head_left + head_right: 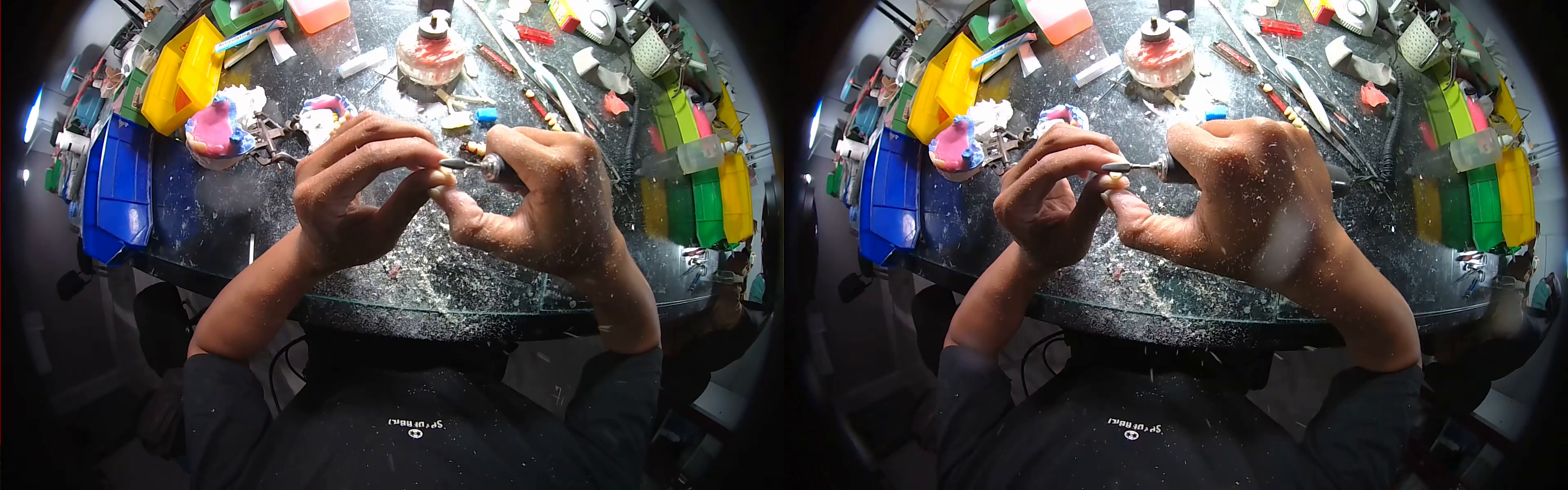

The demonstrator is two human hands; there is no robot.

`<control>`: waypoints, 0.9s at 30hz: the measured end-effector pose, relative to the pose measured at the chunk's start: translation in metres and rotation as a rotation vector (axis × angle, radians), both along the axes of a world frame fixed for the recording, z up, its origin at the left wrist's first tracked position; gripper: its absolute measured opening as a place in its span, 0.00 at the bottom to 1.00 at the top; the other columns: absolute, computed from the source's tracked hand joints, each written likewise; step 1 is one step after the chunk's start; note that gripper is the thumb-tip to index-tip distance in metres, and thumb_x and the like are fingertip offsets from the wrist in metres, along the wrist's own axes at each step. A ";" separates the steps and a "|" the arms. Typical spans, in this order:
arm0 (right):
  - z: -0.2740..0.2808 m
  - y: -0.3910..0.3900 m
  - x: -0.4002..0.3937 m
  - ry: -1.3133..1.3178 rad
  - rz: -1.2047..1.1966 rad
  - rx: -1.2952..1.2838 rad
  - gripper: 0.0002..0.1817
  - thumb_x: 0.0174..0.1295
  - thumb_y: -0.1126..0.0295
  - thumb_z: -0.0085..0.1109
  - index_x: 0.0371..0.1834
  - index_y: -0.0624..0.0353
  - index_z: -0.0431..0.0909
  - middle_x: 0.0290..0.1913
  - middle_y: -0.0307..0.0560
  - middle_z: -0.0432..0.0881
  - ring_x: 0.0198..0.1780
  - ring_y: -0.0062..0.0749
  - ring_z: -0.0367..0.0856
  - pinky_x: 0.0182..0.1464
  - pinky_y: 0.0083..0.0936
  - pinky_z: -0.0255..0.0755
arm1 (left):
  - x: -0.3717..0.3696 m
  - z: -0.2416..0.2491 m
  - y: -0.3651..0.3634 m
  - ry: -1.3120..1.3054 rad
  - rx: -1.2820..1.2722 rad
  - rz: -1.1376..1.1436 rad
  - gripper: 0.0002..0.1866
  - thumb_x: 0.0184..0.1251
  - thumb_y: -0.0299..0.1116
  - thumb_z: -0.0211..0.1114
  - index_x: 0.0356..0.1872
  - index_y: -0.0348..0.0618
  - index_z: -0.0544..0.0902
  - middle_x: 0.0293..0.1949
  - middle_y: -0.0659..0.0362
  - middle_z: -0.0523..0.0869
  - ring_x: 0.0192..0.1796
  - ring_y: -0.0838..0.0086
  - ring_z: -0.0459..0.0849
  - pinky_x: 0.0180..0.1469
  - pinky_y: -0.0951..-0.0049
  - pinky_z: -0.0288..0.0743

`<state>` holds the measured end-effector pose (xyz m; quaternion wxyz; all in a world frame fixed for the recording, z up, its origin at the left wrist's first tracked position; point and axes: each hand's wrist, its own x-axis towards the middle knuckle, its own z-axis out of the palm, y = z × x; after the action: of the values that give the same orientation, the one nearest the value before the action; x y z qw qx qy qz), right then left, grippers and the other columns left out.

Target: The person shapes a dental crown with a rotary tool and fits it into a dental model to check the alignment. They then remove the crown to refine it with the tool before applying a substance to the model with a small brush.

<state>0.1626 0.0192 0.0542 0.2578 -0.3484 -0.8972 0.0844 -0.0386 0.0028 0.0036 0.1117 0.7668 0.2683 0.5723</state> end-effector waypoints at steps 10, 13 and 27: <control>0.001 -0.001 0.000 -0.041 -0.002 0.016 0.23 0.46 0.53 0.72 0.21 0.63 0.74 0.14 0.45 0.70 0.15 0.32 0.74 0.20 0.28 0.68 | -0.001 -0.002 0.001 -0.003 0.006 -0.011 0.10 0.53 0.22 0.73 0.38 0.36 0.84 0.35 0.52 0.86 0.35 0.69 0.84 0.36 0.73 0.76; -0.001 -0.001 0.002 -0.010 0.007 -0.008 0.23 0.46 0.52 0.72 0.20 0.63 0.74 0.14 0.45 0.70 0.15 0.33 0.73 0.20 0.28 0.67 | 0.000 -0.001 0.002 -0.006 0.021 -0.021 0.11 0.53 0.22 0.73 0.38 0.36 0.84 0.35 0.52 0.86 0.35 0.69 0.85 0.36 0.73 0.76; -0.001 -0.001 0.000 -0.036 -0.007 0.022 0.25 0.47 0.50 0.71 0.20 0.63 0.73 0.14 0.46 0.70 0.15 0.34 0.73 0.20 0.29 0.67 | -0.002 -0.002 0.002 0.026 0.017 -0.006 0.11 0.53 0.23 0.73 0.38 0.37 0.84 0.35 0.53 0.86 0.34 0.70 0.84 0.36 0.73 0.76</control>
<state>0.1630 0.0181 0.0536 0.2458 -0.3503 -0.9013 0.0674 -0.0402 0.0050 0.0014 0.1035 0.7760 0.2626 0.5641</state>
